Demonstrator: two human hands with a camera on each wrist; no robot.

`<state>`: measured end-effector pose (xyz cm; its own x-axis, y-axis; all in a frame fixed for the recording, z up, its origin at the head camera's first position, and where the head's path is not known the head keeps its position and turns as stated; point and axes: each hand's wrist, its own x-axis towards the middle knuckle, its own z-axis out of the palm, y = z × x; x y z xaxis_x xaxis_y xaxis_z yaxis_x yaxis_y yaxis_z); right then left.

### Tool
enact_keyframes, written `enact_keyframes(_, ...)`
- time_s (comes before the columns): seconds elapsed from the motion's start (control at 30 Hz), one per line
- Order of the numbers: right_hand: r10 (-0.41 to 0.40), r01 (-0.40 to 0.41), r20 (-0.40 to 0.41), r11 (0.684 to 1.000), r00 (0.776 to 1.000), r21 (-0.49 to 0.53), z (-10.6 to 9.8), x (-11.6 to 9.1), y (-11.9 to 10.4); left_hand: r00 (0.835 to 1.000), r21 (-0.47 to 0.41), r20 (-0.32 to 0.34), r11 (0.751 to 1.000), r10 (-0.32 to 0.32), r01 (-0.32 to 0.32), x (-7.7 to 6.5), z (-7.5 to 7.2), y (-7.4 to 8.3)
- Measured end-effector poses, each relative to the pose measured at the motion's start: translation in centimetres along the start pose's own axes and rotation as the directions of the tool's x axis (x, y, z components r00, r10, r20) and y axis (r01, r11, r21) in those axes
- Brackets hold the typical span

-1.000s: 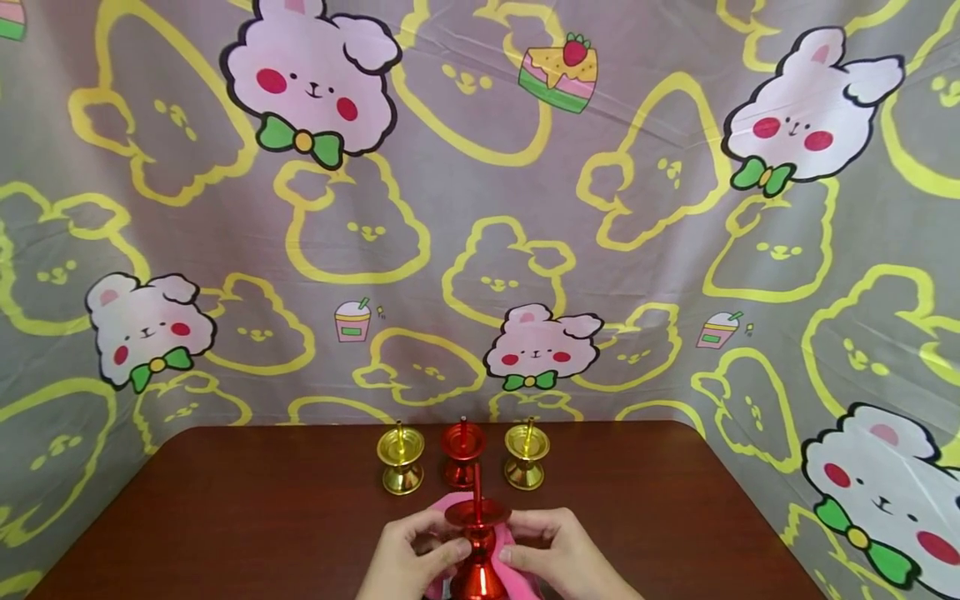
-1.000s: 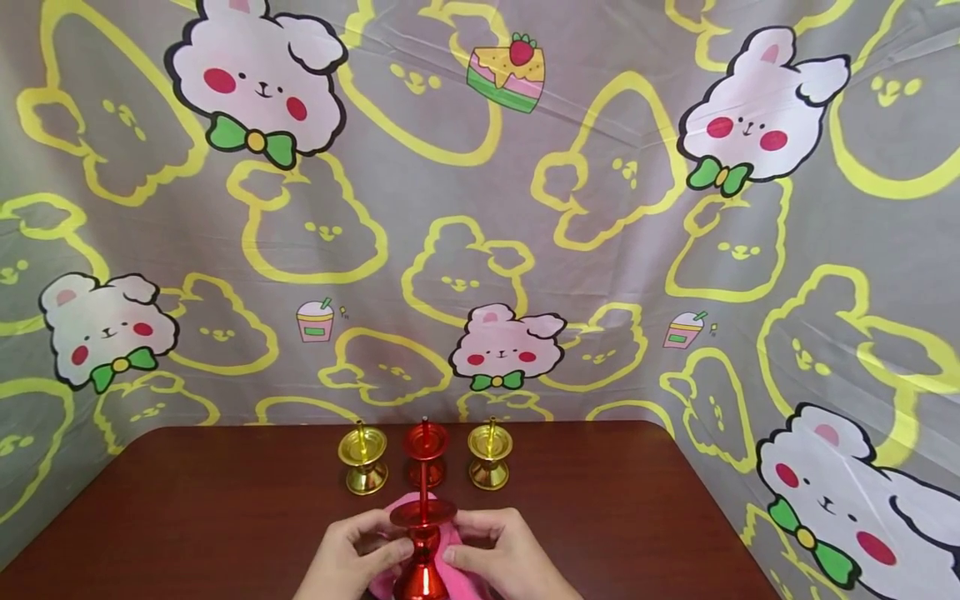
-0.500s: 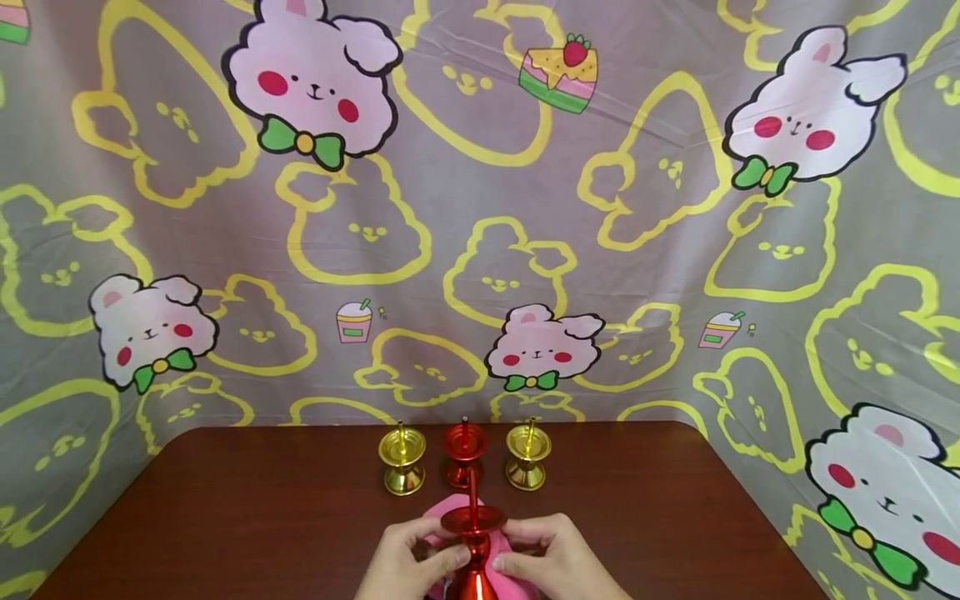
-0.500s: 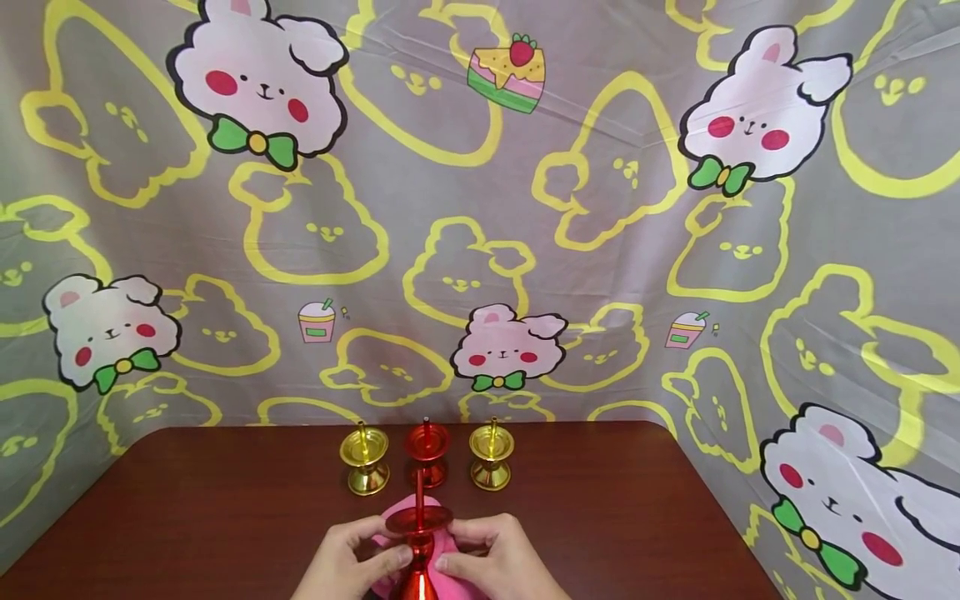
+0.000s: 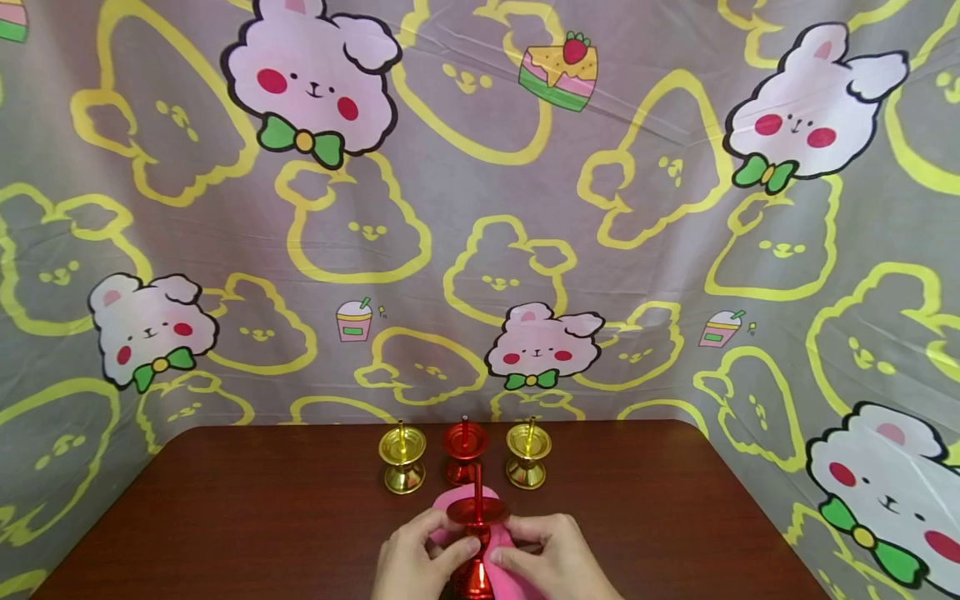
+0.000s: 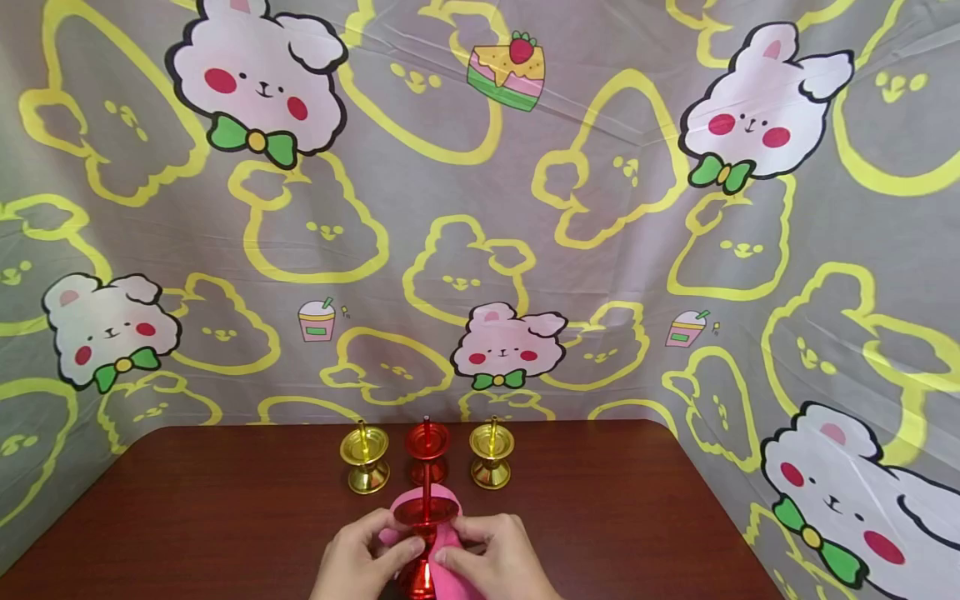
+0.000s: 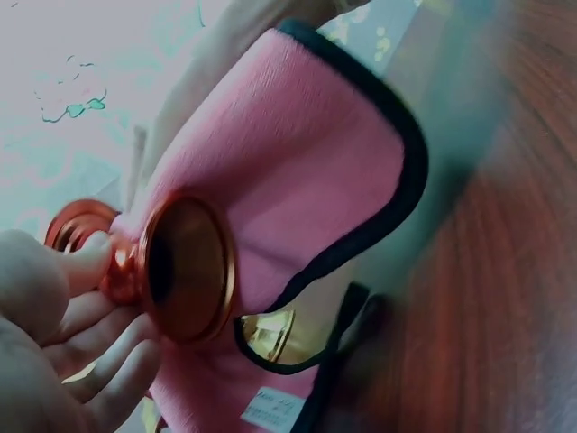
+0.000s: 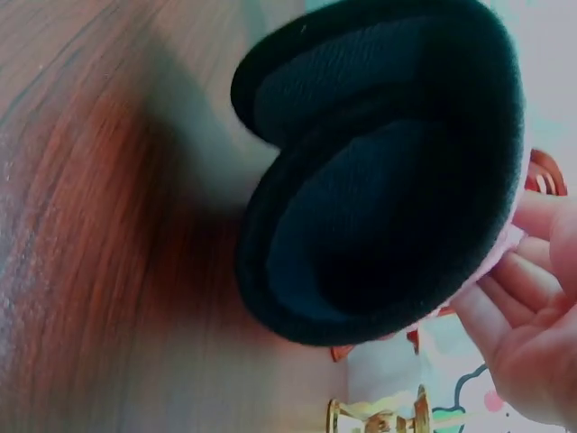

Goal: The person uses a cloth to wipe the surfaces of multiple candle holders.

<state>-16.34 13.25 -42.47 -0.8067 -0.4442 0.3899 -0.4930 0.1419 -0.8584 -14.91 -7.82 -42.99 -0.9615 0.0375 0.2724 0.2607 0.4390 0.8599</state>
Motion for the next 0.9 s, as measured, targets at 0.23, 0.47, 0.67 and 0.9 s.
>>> enact_keyframes(0.23,-0.081,0.029,-0.164,0.955,0.983,-0.297,1.1,0.1,-0.3,0.969,0.15,-0.206,0.983,0.137,-0.107,0.0,1.9,0.1)
enact_keyframes(0.47,-0.048,-0.01,-0.18,0.951,0.982,-0.31,0.9,0.0,-0.2,0.948,0.16,-0.246,0.973,0.201,-0.165,0.2,2.5,-0.3)
enact_keyframes(0.67,0.245,-0.241,-0.012,0.962,0.969,0.129,-1.3,-0.3,-0.3,0.986,-0.268,0.001,0.95,0.169,-0.162,0.3,0.8,-0.1)
enact_keyframes(0.9,0.203,-0.238,0.149,0.932,0.968,0.273,-2.4,-1.1,0.7,0.97,-0.491,0.235,0.869,0.063,0.063,0.2,-0.5,-0.1)
